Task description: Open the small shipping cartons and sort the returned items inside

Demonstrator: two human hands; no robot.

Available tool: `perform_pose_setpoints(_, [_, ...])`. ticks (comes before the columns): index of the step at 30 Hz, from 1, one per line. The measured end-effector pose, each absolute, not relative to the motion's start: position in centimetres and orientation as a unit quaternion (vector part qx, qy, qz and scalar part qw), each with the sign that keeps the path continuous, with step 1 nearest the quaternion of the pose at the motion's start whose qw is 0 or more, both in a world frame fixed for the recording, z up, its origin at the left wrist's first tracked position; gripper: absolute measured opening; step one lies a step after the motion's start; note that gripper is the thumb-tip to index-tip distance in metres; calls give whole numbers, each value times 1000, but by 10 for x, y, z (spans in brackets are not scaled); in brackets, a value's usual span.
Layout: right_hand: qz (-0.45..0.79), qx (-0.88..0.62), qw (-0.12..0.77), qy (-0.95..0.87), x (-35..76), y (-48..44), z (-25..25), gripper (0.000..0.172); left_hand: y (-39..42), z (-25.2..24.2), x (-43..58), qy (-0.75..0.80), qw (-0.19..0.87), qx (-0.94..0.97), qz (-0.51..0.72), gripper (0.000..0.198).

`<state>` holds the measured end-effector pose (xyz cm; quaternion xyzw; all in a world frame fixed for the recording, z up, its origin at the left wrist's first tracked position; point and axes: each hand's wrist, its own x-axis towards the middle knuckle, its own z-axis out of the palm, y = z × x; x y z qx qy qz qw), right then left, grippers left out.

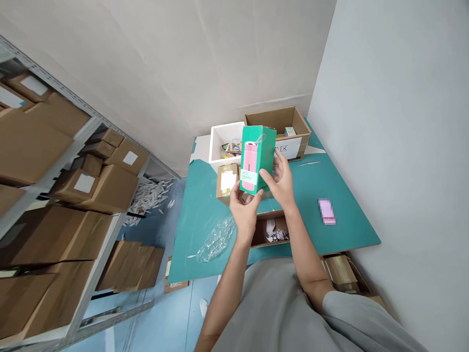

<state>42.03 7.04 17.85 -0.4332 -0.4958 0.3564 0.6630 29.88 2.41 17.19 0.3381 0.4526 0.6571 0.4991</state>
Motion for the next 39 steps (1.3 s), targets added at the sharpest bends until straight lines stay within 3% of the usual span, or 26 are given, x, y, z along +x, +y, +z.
perform_pose_setpoints(4, [356,-445,671,-475,417,66,181,109,20,173,299,446,478,368,661,79])
perform_pose_setpoints(9, [384,-416,685,-459,426,73,174,107,28,168,283,406,654,282,572,75])
perform_pose_setpoints(13, [394,-403,675,-476,430,75,171,106,32,165,280,376,694,260,557,70])
perform_pose_setpoints(19, [386,-401,671,-490,430,71,177,96,28,165,288,421,621,287,596,74])
perform_pose_setpoints(23, [346,-439,664,-496,422,68,177,103,25,164,294,470,502,336,644,80])
perform_pose_setpoints(26, [334,-452,668,-488,418,68,176,102,20,165,296,464,471,362,657,81])
perform_pose_setpoints(28, [341,-451,676,-472,420,69,175,94,19,166,293,455,495,362,646,77])
perform_pose_setpoints(34, [386,-415,687,-454,435,76,170,84,31,159,270,387,693,277,542,67])
perform_pose_setpoints(39, [388,-403,678,-477,434,79,170,80,36,155,269,380,694,280,544,66])
